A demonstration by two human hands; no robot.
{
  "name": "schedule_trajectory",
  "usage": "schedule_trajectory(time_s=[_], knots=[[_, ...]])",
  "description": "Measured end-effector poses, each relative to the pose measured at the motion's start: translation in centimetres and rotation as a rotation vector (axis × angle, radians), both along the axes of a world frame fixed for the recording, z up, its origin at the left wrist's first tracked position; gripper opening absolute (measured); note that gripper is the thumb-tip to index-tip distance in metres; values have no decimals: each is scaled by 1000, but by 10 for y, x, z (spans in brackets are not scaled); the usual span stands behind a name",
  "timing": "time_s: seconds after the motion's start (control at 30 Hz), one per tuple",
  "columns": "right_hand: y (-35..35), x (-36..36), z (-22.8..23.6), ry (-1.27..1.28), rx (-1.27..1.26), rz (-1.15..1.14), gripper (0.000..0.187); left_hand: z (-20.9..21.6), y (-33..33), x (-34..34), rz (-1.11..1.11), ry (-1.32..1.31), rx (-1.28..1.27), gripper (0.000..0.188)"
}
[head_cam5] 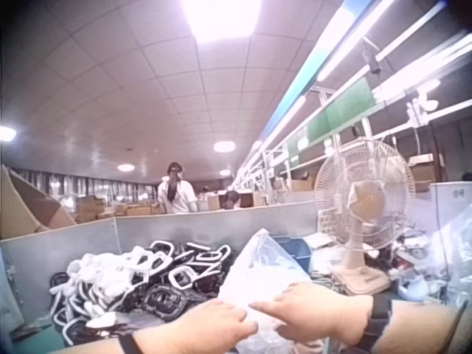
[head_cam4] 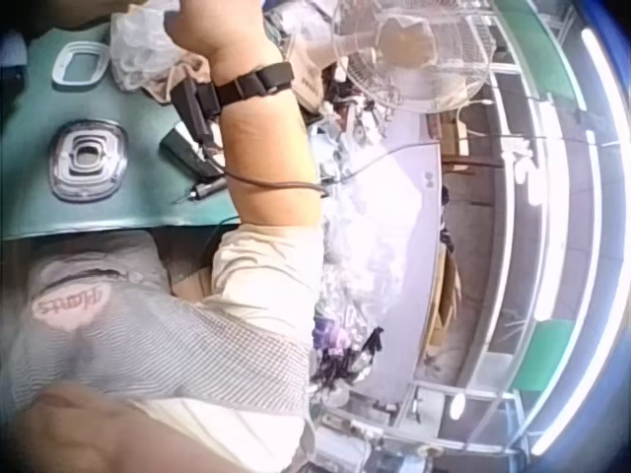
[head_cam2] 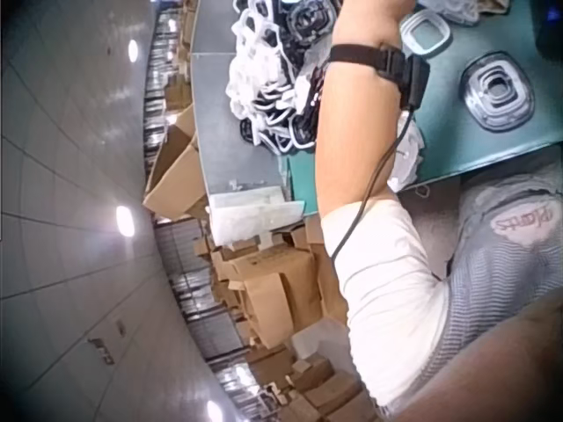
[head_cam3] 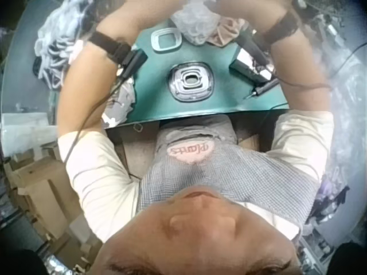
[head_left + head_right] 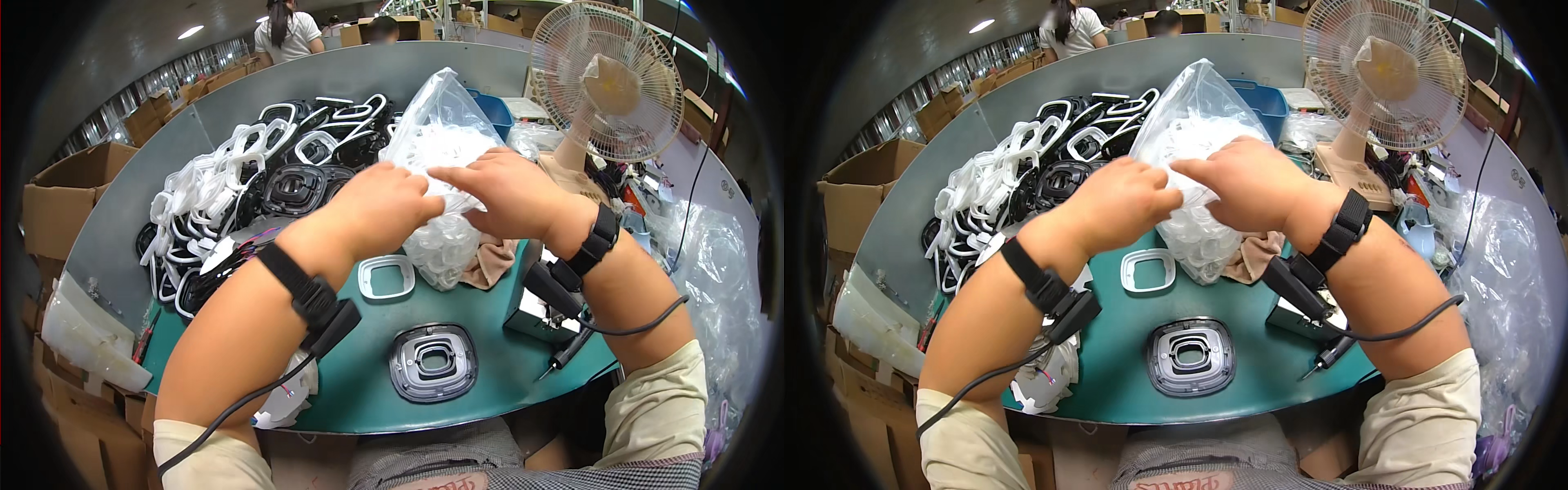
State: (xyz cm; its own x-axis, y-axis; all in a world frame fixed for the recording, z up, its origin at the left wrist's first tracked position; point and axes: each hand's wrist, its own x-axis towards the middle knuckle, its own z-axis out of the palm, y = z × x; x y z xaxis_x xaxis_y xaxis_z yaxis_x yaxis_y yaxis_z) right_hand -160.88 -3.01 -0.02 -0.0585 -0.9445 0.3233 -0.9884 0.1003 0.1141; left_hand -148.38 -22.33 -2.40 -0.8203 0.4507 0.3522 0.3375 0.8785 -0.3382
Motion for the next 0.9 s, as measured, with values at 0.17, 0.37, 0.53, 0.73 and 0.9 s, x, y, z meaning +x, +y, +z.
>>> schedule_trajectory(time_s=[0.17,0.37,0.53,0.73,0.9], knots=[[25,-21,-9,306,105,-62,15,-18,-21,14,206,-96,154,6],[73,-43,-34,78,191,-465,18,-31,-14,-1,44,-12,104,10],[81,-41,-68,-198,138,-266,36,-50,-33,-3,232,-123,167,12],[95,-38,-49,-286,59,-222,33,-27,-14,30,186,-110,351,35],[125,-44,-11,-240,-282,-170,22,23,-8,72,181,143,465,40]])
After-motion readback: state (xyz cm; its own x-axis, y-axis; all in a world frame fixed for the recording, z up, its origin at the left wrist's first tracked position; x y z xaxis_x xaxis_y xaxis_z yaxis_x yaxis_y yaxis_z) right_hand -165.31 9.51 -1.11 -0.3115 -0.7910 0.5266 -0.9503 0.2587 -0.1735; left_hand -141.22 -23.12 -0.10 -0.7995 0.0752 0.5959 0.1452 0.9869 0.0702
